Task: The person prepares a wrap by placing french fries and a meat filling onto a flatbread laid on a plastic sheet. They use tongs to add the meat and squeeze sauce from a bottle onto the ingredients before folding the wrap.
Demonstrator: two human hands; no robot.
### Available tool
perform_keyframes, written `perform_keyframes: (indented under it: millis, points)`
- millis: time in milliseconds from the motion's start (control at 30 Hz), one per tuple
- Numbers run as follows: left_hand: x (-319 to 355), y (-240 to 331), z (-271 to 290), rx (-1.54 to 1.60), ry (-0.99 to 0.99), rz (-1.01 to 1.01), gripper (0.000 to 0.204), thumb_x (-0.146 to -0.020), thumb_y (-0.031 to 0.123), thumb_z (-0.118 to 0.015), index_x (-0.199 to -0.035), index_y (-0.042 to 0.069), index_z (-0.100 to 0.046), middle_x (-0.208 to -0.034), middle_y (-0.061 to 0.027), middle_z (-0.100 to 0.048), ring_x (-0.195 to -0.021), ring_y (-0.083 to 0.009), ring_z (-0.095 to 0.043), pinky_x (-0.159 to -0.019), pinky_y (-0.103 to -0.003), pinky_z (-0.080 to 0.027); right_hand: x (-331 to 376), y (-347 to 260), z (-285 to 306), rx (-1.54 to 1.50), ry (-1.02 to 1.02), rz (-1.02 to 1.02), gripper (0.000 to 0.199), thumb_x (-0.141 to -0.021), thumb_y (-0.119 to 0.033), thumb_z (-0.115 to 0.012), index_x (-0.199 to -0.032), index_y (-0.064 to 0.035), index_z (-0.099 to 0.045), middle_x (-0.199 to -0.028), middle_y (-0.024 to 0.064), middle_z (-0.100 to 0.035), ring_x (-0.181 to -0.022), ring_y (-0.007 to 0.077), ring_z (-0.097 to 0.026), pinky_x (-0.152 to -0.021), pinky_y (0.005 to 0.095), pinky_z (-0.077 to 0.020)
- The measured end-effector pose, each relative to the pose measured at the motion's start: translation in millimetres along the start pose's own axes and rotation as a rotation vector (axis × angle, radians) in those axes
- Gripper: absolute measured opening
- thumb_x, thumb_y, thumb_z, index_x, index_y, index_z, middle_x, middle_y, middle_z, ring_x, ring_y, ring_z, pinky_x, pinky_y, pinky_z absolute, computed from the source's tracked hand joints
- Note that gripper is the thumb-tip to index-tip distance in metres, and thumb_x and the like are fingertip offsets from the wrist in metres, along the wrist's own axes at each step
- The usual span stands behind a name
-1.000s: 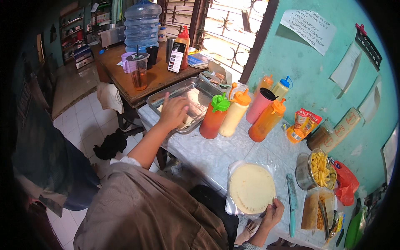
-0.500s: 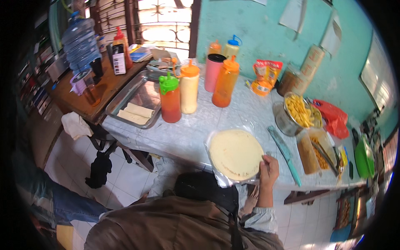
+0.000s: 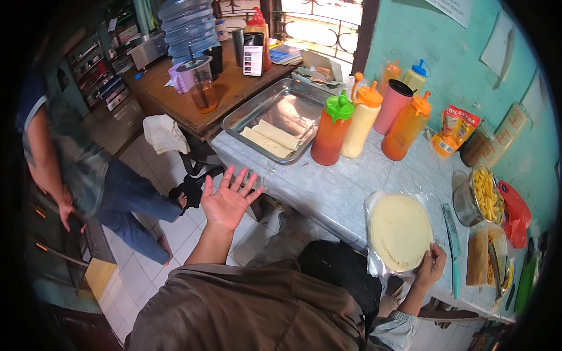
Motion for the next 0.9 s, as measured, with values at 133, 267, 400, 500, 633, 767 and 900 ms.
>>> perform_keyframes:
  millis: [133, 267, 400, 500, 633, 767, 900]
  points:
    - [9, 14, -33, 0.092, -0.287, 0.002, 0.065, -0.089, 0.058, -0.037, -0.132, 0.009, -0.039, -0.138, -0.0136, -0.039, -0.125, -0.0382, -0.039, -0.105, -0.063, -0.020, -1, 5, -1, -0.011, -0.026, -0.047, 0.023, -0.084, -0.005, -0.056, -0.105, 0.0042, -0.056, -0.104, 0.0108, -0.057, -0.095, 0.0198, -0.052, -0.088, 0.0296, -0.0400]
    - [15, 27, -43, -0.020, -0.355, -0.074, 0.068, -0.089, 0.060, -0.035, -0.134, 0.010, -0.036, -0.139, -0.0132, -0.037, -0.121, -0.0391, -0.043, -0.104, -0.061, -0.022, -2, 12, -2, -0.026, -0.057, -0.056, 0.023, -0.085, -0.007, -0.055, -0.105, 0.0045, -0.057, -0.104, 0.0112, -0.057, -0.095, 0.0202, -0.053, -0.088, 0.0305, -0.0400]
    - [8, 54, -28, -0.474, -0.208, -0.408, 0.071, -0.090, 0.062, -0.030, -0.139, 0.011, -0.027, -0.143, -0.0129, -0.030, -0.116, -0.0372, -0.050, -0.102, -0.056, -0.025, -2, 16, 1, 0.026, -0.076, -0.030, 0.024, -0.086, -0.007, -0.054, -0.106, 0.0052, -0.057, -0.104, 0.0119, -0.057, -0.094, 0.0210, -0.053, -0.088, 0.0313, -0.0403]
    - [-11, 105, -1, -0.819, -0.101, -0.853, 0.074, -0.093, 0.056, -0.033, -0.144, 0.007, -0.011, -0.145, -0.0143, -0.025, -0.109, -0.0319, -0.055, -0.101, -0.045, -0.031, -1, 20, 7, 0.029, -0.067, -0.050, 0.025, -0.086, -0.009, -0.054, -0.107, 0.0053, -0.056, -0.102, 0.0118, -0.057, -0.093, 0.0203, -0.052, -0.087, 0.0307, -0.0405]
    - [-58, 202, 80, -0.716, 0.281, -1.042, 0.078, -0.092, 0.046, -0.047, -0.144, 0.003, -0.007, -0.145, -0.0195, -0.021, -0.118, -0.0267, -0.044, -0.102, -0.038, -0.032, -2, 7, 1, -0.007, -0.072, -0.144, 0.027, -0.088, -0.013, -0.052, -0.107, 0.0055, -0.055, -0.100, 0.0115, -0.056, -0.092, 0.0185, -0.052, -0.084, 0.0295, -0.0409]
    - [-109, 283, 133, -0.700, 0.566, -1.066, 0.079, -0.091, 0.035, -0.054, -0.143, -0.001, -0.008, -0.145, -0.0232, -0.016, -0.127, -0.0300, -0.034, -0.103, -0.039, -0.032, 0, 24, 8, -0.056, 0.004, -0.288, 0.026, -0.083, -0.012, -0.060, -0.105, 0.0017, -0.060, -0.092, 0.0119, -0.060, -0.078, 0.0189, -0.052, -0.067, 0.0280, -0.0418]
    - [-161, 352, 150, -1.048, 0.809, -1.084, 0.091, -0.080, 0.026, -0.064, -0.142, -0.004, -0.003, -0.146, -0.0270, -0.011, -0.131, -0.0379, -0.028, -0.106, -0.039, -0.029, -7, -3, 0, -0.025, 0.054, -0.267, 0.027, -0.081, -0.008, -0.065, -0.105, 0.0048, -0.060, -0.097, 0.0139, -0.061, -0.081, 0.0217, -0.056, -0.071, 0.0314, -0.0475]
Point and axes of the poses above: each hand's wrist, its own x-axis away from the middle knuckle, its own z-axis out of the back of the hand, y = z × x, the point moved 10 cm from there along -x, towards the middle knuckle
